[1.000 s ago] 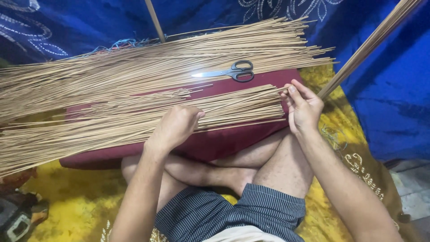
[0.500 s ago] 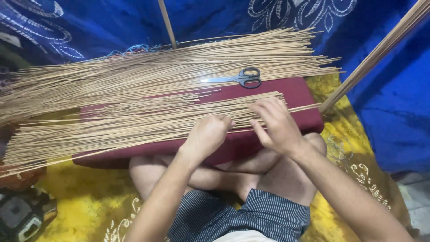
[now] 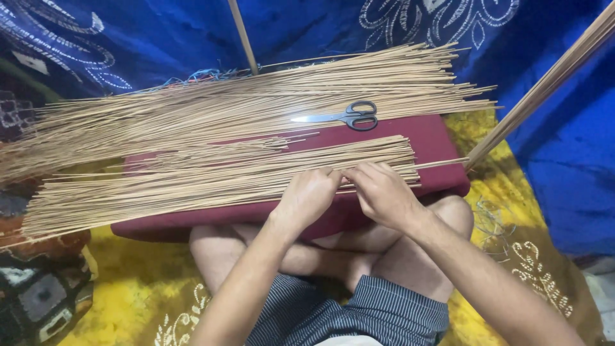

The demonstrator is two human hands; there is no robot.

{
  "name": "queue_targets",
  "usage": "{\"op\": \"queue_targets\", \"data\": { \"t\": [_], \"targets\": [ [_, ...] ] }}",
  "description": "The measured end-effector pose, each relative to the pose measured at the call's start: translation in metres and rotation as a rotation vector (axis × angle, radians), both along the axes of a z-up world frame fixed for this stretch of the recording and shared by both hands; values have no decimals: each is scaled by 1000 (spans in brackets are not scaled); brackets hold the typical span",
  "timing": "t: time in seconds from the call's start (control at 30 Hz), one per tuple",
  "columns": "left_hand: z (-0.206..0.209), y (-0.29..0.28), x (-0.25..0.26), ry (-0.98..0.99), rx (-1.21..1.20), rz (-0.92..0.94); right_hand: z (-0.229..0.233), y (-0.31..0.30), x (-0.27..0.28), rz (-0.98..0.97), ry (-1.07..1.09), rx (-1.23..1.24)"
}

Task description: A person sits on the floor and sorts through a large quantity of thin wooden sticks, aligning them into bundles and trimming them to size with scissors.

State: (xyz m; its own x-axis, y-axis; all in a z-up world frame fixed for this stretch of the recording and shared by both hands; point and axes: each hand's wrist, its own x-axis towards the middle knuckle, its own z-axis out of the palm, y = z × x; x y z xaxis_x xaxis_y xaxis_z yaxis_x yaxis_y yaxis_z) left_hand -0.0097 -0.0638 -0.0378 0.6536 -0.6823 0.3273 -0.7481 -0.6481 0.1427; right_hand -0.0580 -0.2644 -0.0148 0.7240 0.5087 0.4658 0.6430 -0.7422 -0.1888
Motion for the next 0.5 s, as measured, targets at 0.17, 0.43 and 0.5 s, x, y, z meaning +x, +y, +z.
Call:
{"op": "queue_targets", "data": {
  "t": [0.17, 0.43, 0.5],
  "targets": [
    [-1, -7, 2, -18, 18, -4, 6, -2, -1, -8, -20, 20],
    [6, -9, 0, -29, 26, -1, 4, -4, -1, -34, -13, 16],
    [7, -7, -1, -18, 19, 1, 3, -3, -1, -27, -18, 15]
  ]
}}
